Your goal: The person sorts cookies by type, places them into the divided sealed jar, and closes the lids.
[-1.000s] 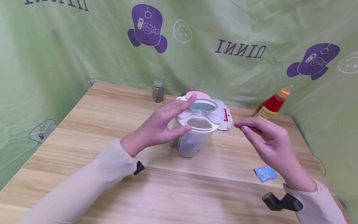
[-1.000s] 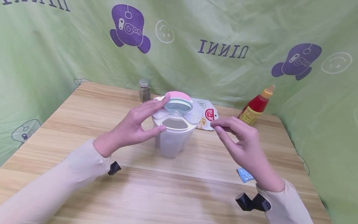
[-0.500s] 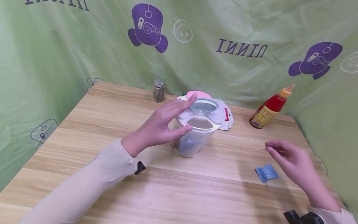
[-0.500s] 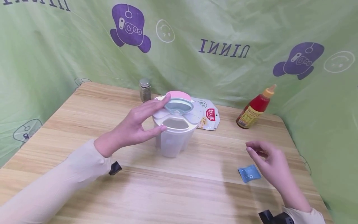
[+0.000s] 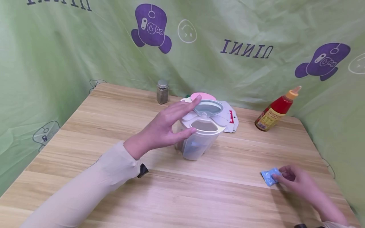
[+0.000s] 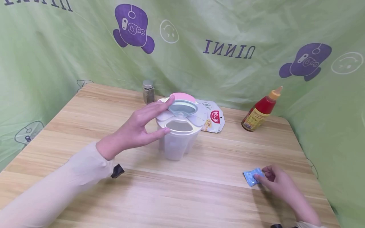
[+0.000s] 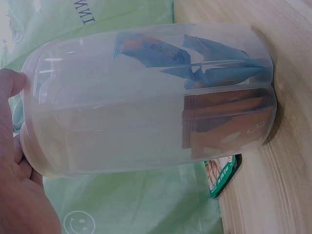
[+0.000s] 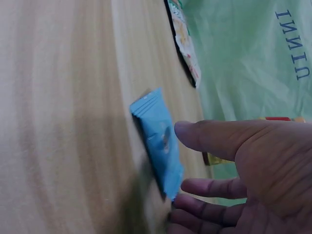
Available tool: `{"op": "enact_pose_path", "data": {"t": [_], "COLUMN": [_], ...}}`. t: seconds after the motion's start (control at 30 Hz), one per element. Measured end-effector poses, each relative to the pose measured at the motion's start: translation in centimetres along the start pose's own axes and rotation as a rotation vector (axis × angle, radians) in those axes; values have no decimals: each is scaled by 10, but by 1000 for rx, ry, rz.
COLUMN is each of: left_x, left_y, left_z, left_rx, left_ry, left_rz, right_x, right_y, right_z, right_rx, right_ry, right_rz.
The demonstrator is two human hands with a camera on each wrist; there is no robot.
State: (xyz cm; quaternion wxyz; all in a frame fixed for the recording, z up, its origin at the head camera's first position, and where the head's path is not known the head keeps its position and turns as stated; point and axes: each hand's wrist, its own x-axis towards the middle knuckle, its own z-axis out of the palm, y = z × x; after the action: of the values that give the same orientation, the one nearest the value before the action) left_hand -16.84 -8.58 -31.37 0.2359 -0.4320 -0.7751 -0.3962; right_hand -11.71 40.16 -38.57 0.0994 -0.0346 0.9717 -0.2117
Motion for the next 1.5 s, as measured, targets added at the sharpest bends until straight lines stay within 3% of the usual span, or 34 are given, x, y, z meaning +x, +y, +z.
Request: {"op": "enact_pose_path", "data": {"t": [0.3,0.77,0.97,1.33,1.43,1.5], "left_x": [0,0,0,1,0,0], "left_y": [0,0,1,1,1,1], "left_z": [1,2,3,1,1,1], "left_rx": [-2,2,5,0,-8,-15], "left_ry": [3,1,-5,-2,6,6], "left_rz": [3,-3,-17,-14,-9,-13], "right_x": [0,-1,-3,5,9,12], "right_y": [0,0,0,-6,-15,-24], "right_z": [3,7,8,4,-3,-9], "right_rx": [-14,92,160,224,311,435], "right_ry": [-62,-19,60,317,362,375], "right_rz": [89,72,34,-146,-181,-211]}}
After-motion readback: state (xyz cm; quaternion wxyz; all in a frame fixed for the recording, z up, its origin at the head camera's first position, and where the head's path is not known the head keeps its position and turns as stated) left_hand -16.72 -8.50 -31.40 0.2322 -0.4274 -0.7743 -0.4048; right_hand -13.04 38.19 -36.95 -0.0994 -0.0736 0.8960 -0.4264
